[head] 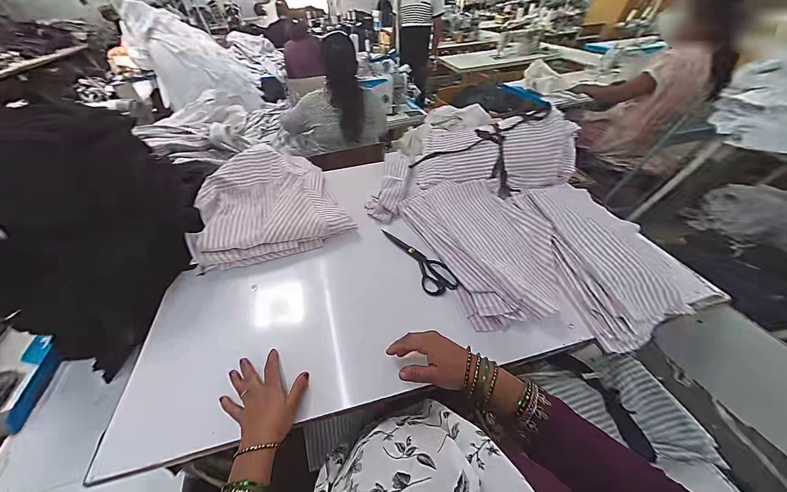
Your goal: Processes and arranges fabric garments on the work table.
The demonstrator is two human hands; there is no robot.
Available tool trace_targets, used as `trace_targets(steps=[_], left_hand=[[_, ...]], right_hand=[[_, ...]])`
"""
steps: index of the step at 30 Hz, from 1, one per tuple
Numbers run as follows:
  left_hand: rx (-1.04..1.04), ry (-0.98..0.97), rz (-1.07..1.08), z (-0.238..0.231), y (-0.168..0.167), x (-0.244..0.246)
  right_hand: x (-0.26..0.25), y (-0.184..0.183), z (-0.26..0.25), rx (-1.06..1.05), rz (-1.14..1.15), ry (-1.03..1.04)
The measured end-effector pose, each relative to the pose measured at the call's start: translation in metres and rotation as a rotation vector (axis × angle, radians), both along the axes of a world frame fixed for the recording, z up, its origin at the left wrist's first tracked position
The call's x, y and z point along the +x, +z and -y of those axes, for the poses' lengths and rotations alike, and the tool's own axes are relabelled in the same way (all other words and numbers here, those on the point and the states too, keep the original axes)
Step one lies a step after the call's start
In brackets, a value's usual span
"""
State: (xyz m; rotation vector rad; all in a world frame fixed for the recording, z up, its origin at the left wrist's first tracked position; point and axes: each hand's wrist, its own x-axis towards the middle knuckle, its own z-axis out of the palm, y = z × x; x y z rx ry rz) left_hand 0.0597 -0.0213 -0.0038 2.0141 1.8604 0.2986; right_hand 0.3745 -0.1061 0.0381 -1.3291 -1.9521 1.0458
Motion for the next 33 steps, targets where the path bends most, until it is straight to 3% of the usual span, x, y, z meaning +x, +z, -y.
trace_targets(steps=[3, 7, 11, 14, 17, 22, 24, 29, 30, 33], left_hand=[[0.002, -0.145, 0.134, 0.005, 0.006, 0.031], [-0.062, -0.427, 0.342, 0.007, 0.015, 0.094], [-0.118, -0.670, 0.426, 0.010, 0.036, 0.163], [-0.133, -0.826, 0.391, 0.006, 0.043, 0.206], [-0.152, -0.924, 0.337, 0.001, 0.045, 0.238], [-0.240, -0.857, -0.018, -0.009, 0.028, 0.256], [-0.183, -0.801, -0.014, -0.014, 0.018, 0.248], [-0.148, -0.606, -0.008, -0.020, 0.028, 0.238], [-0.085, -0.577, 0.056, -0.020, 0.032, 0.239], [0.141, -0.585, 0.509, -0.015, 0.040, 0.260]], right_hand=[[0.043, 0.021, 0.001, 0.177, 0.000, -0.197], [0.105, 0.040, -0.021, 0.293, 0.259, -0.550], [0.142, 0.053, -0.070, 0.059, 0.460, -0.793], [0.151, 0.043, -0.108, -0.211, 0.679, -0.765], [0.153, 0.043, -0.117, -0.253, 0.781, -0.717], [0.200, 0.054, -0.109, -0.262, 0.562, -0.624], [0.211, 0.053, -0.107, -0.252, 0.500, -0.592], [0.198, 0.049, -0.115, -0.314, 0.739, -0.521], [0.198, 0.051, -0.117, -0.311, 0.774, -0.523], [0.212, 0.069, -0.116, -0.228, 0.743, -0.547]])
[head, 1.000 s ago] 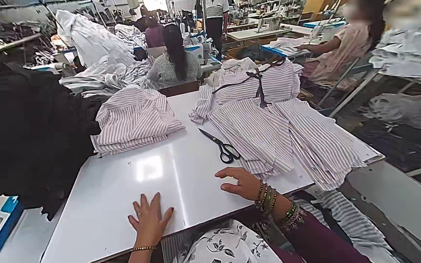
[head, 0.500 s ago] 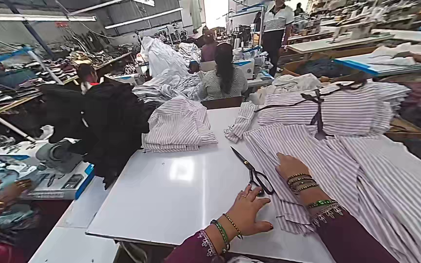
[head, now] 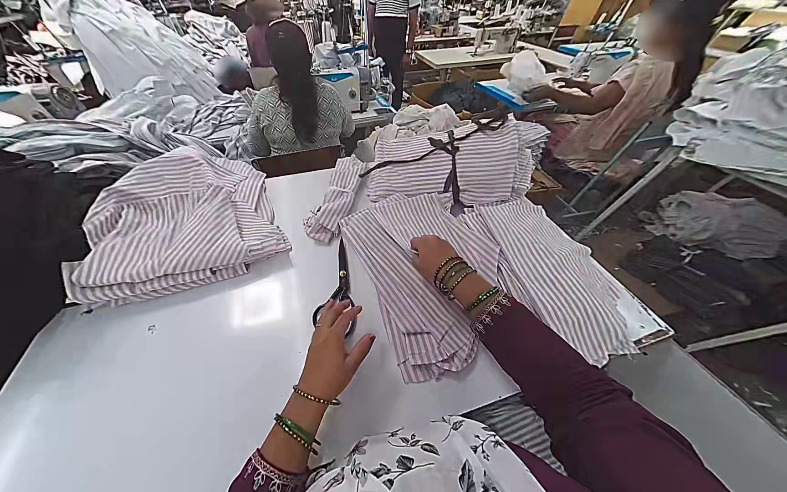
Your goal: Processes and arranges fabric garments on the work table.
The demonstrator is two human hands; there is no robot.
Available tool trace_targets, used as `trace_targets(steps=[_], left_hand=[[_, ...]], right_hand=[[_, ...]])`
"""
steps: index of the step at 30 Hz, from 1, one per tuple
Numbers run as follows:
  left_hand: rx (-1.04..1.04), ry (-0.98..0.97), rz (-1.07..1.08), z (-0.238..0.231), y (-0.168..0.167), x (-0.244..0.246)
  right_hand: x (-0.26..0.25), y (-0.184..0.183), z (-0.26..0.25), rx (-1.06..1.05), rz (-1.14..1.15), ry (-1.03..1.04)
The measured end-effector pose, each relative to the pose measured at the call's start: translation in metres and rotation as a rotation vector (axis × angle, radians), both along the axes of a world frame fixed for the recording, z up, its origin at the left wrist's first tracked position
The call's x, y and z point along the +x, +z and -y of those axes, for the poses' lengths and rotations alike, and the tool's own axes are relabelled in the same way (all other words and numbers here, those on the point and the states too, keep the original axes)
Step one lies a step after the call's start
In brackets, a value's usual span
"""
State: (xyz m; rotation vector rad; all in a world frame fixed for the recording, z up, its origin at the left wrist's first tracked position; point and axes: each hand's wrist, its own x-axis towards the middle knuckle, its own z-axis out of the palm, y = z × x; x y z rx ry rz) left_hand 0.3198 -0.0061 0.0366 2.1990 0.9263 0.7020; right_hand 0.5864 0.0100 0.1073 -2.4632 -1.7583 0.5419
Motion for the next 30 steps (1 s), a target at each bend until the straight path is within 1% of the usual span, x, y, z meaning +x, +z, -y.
trace_targets(steps=[2, 3, 4, 6, 7, 8, 10, 12, 13, 15, 17, 18, 20, 21, 22, 24, 26, 27, 28, 30], left_hand=[[-0.198, -0.094, 0.221, -0.001, 0.014, 0.026], [-0.335, -0.108, 0.302, -0.005, 0.018, 0.042], [-0.484, -0.078, 0.366, -0.012, 0.019, 0.057], [-0.789, 0.060, 0.493, -0.032, 0.019, 0.083], [-0.874, 0.129, 0.548, -0.043, 0.016, 0.094], [-0.909, 0.168, 0.599, -0.051, 0.010, 0.100], [-0.887, 0.166, 0.705, -0.056, -0.002, 0.105], [-0.854, 0.147, 0.803, -0.055, -0.018, 0.101], [-0.838, 0.129, 0.819, -0.056, -0.024, 0.099], [-0.799, 0.059, 0.784, -0.060, -0.025, 0.095], [-0.778, -0.036, 0.743, -0.064, -0.023, 0.094], [-0.776, -0.089, 0.736, -0.066, -0.027, 0.094], [-0.765, -0.198, 0.732, -0.069, -0.033, 0.093], [-0.757, -0.223, 0.737, -0.070, -0.035, 0.093], [-0.744, -0.234, 0.746, -0.071, -0.037, 0.093], [-0.719, -0.203, 0.774, -0.070, -0.035, 0.092], [-0.720, -0.090, 0.815, -0.066, -0.034, 0.091], [-0.755, -0.041, 0.837, -0.066, -0.034, 0.092], [-0.810, 0.000, 0.857, -0.068, -0.033, 0.094], [-0.945, 0.082, 0.913, -0.066, -0.032, 0.098]], right_hand=[[0.001, 0.018, 0.001, 0.071, 0.018, 0.059], [-0.004, 0.022, 0.002, 0.063, 0.029, 0.098], [-0.013, 0.022, 0.003, 0.013, 0.039, 0.126], [-0.036, 0.012, 0.002, -0.158, 0.074, 0.135], [-0.044, 0.002, 0.001, -0.206, 0.084, 0.111], [-0.050, -0.007, -0.001, -0.212, 0.094, 0.078], [-0.050, -0.016, -0.006, -0.167, 0.114, 0.033], [-0.034, -0.014, -0.011, -0.087, 0.053, 0.004], [-0.024, -0.008, -0.013, -0.061, 0.009, -0.022], [-0.013, 0.011, -0.014, -0.038, -0.016, -0.050], [-0.022, 0.031, -0.014, -0.094, 0.028, -0.034], [-0.032, 0.031, -0.013, -0.146, 0.049, -0.011], [-0.056, 0.015, -0.013, -0.260, 0.079, -0.004], [-0.065, 0.003, -0.015, -0.285, 0.090, -0.030], [-0.068, -0.007, -0.017, -0.261, 0.092, -0.063], [-0.048, -0.015, -0.020, -0.100, -0.021, -0.104], [-0.013, -0.003, -0.017, 0.075, -0.177, -0.137], [0.000, 0.013, -0.013, 0.143, -0.169, -0.152], [0.010, 0.034, -0.010, 0.203, -0.101, -0.160], [0.014, 0.069, -0.004, 0.283, 0.100, -0.117]])
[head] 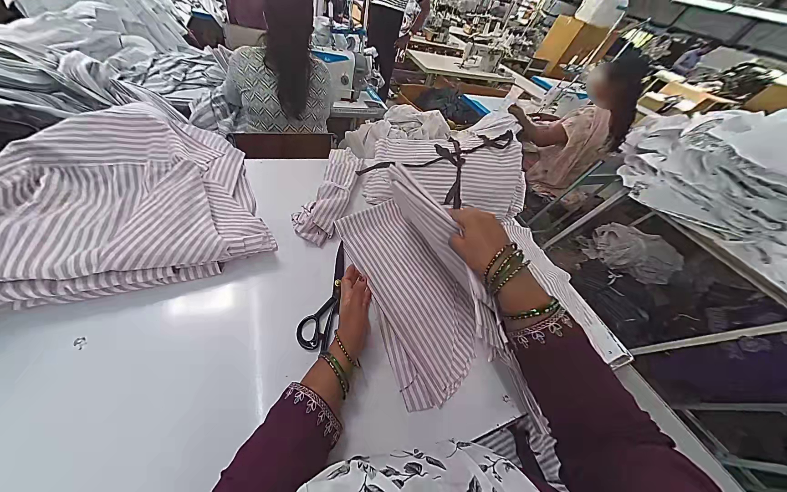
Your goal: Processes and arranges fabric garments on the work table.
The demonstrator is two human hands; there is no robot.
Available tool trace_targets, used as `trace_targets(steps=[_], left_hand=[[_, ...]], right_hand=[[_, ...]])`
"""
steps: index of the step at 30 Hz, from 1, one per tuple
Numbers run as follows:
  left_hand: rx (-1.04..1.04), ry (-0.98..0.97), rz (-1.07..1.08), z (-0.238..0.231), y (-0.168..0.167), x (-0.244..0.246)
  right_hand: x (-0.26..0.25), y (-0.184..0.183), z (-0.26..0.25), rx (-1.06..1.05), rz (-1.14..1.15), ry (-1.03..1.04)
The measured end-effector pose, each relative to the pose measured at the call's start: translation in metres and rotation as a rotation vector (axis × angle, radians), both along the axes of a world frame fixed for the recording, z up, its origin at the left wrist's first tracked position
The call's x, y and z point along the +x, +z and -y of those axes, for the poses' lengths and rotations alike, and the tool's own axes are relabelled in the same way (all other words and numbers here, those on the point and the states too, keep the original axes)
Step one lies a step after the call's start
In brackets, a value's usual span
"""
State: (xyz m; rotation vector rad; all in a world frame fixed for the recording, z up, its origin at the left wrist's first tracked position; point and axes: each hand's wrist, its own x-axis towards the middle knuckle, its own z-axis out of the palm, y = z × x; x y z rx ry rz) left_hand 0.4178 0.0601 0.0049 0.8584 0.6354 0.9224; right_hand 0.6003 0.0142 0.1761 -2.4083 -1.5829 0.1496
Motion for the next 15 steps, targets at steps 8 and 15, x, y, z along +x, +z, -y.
trace_targets(steps=[8, 15], left_hand=[[-0.150, -0.110, 0.026, -0.004, 0.007, -0.004], [0.036, -0.195, 0.087, -0.005, 0.000, -0.006]], right_hand=[[-0.069, -0.074, -0.019, -0.507, -0.002, 0.053], [-0.059, -0.081, -0.016, -0.521, -0.030, -0.030]])
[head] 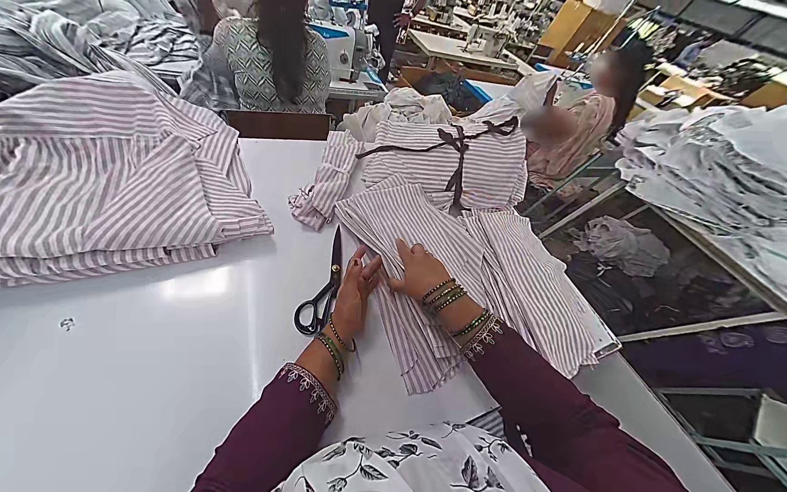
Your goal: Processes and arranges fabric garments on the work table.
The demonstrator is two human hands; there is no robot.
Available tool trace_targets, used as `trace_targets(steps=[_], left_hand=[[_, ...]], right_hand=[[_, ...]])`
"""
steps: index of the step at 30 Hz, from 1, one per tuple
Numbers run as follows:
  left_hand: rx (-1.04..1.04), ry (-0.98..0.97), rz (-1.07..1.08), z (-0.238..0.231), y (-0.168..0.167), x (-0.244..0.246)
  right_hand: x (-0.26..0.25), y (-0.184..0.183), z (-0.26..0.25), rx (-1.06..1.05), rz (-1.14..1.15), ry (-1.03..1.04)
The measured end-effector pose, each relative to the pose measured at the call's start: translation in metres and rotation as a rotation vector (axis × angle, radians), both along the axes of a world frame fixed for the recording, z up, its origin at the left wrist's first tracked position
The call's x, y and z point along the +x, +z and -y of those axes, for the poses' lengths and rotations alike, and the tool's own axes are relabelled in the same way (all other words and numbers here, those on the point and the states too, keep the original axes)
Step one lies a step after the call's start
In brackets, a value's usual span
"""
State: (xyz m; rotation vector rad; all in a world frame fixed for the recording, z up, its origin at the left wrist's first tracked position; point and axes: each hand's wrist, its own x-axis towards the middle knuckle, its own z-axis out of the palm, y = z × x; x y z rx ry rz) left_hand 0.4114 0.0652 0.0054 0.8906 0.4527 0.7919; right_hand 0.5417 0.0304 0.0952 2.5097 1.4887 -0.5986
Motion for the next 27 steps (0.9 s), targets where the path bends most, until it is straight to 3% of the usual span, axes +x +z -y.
trace_targets(steps=[4, 10, 14, 18, 21, 23, 27], left_hand=[[0.026, 0.032, 0.004, -0.002, -0.005, 0.001], [-0.105, 0.155, -0.051, -0.001, -0.004, 0.002], [-0.132, 0.151, -0.047, -0.001, -0.006, 0.002], [-0.087, 0.171, -0.084, 0.001, -0.006, 0.002], [-0.144, 0.144, -0.091, 0.000, 0.001, 0.000], [-0.174, 0.133, -0.122, -0.001, 0.007, -0.002], [-0.205, 0.074, -0.240, -0.002, 0.017, -0.003]], right_hand=[[-0.014, -0.005, 0.005, -0.009, 0.048, 0.060], [0.000, -0.007, 0.011, -0.010, 0.021, 0.258], [-0.022, -0.011, 0.009, -0.124, 0.079, 0.153], [-0.014, -0.010, 0.001, -0.091, 0.054, 0.112], [0.026, 0.014, 0.005, 0.114, -0.068, 0.066], [0.037, 0.048, 0.007, 0.208, 0.000, 0.024], [-0.001, 0.092, 0.007, 0.079, 0.200, -0.017]])
